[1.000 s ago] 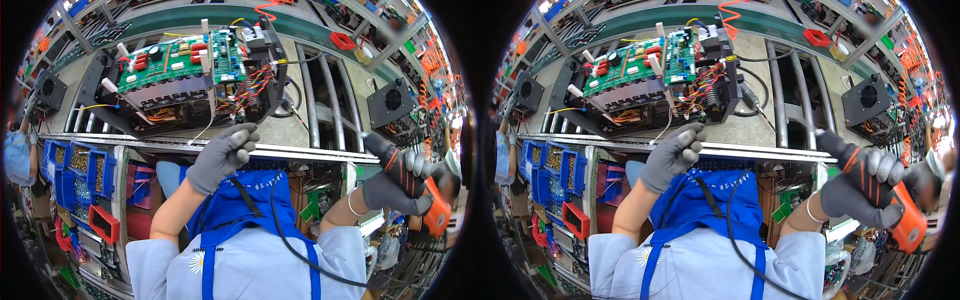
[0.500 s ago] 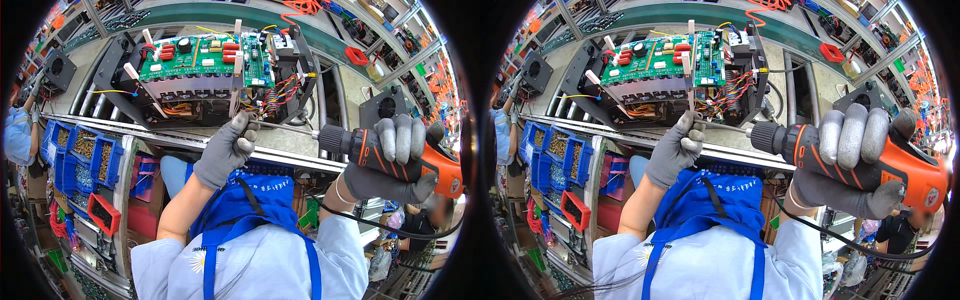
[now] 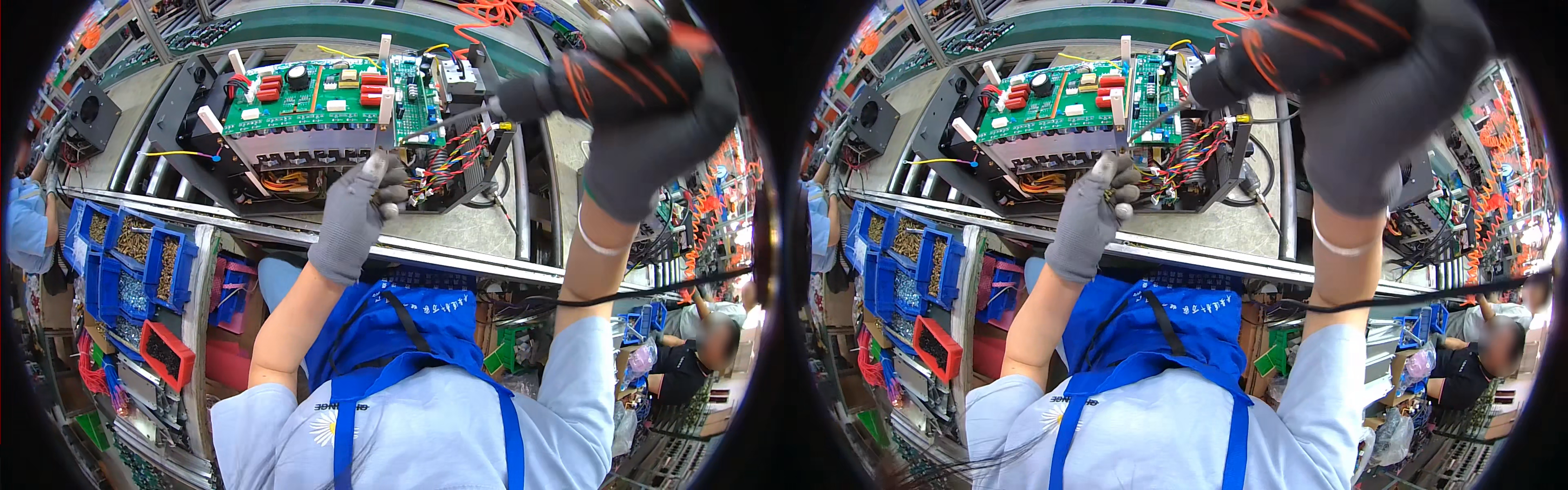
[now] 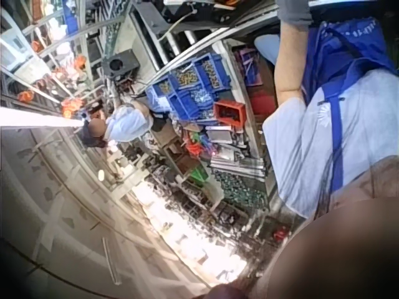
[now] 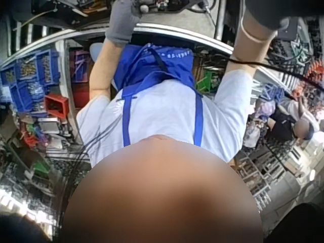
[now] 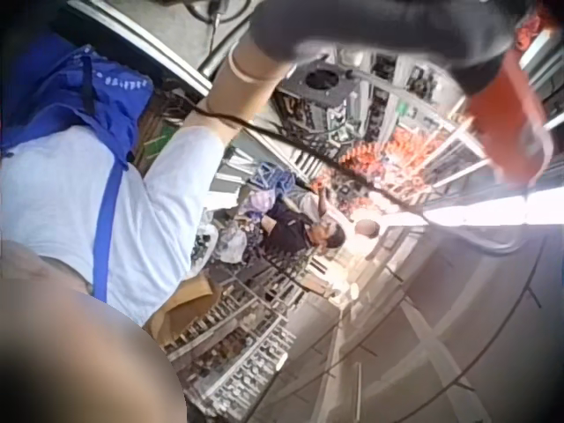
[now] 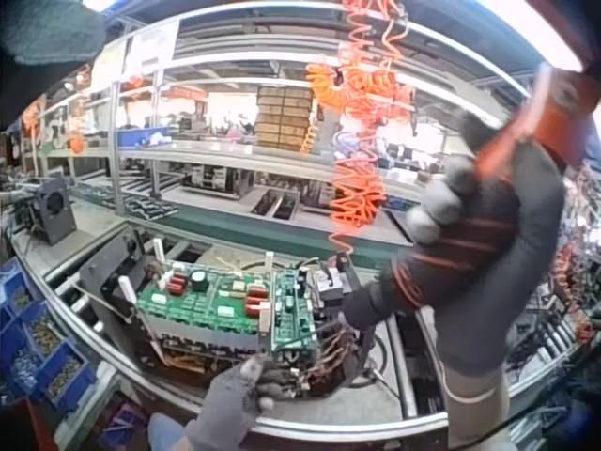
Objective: Assemble and screw internal components into a large electronic power unit at a factory station.
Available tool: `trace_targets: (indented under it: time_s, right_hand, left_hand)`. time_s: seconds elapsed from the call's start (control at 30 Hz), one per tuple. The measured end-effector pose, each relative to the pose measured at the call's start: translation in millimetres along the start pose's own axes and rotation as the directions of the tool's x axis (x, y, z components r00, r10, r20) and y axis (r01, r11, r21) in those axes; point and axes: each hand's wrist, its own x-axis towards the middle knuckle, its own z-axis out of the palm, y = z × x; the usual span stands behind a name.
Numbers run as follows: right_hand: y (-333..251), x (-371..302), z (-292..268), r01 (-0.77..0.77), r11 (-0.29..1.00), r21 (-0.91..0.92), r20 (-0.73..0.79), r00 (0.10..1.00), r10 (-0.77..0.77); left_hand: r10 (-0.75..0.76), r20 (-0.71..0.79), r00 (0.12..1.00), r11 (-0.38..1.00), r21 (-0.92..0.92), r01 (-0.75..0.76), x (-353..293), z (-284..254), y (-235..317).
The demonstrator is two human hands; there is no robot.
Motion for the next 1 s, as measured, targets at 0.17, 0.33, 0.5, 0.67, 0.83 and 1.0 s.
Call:
trace_targets:
  time_s: [0.17, 0.33, 0.5, 0.67, 0.83, 1.0]
  right_hand:
    - [38.0, 8.8, 49.3, 0.222, 0.936, -0.274, -0.009, 0.972, -0.234]
    - [40.6, 11.4, 53.2, 0.068, 0.973, -0.22, -0.013, 0.997, -0.073]
    - [45.5, 17.5, 55.4, 0.069, 0.978, -0.196, 0.072, 0.996, -0.056]
    - [49.0, 26.5, 56.0, 0.079, 0.966, -0.248, 0.087, 0.994, -0.059]
    - [57.0, 42.0, 64.8, 0.02, 0.968, -0.252, 0.09, 0.996, 0.003]
    - [73.6, 46.4, 75.9, -0.072, 0.963, -0.258, 0.136, 0.985, 0.11]
  left_hand:
    - [0.074, -0.126, 0.989, 0.98, 0.193, -0.049, 4.7, -3.6, 6.8]
    - [-0.016, -0.089, 0.996, 0.963, 0.267, 0.039, 17.2, 9.0, 5.1]
    - [-0.01, -0.119, 0.993, 0.949, 0.313, 0.047, 27.8, 6.8, 3.2]
    - [0.037, -0.13, 0.991, 0.949, 0.314, 0.005, 33.5, 12.7, 0.5]
    - [0.04, -0.13, 0.991, 0.966, 0.259, -0.005, 38.0, 14.6, -3.1]
    - [0.084, -0.143, 0.986, 0.969, 0.244, -0.047, 35.4, 5.5, -1.6]
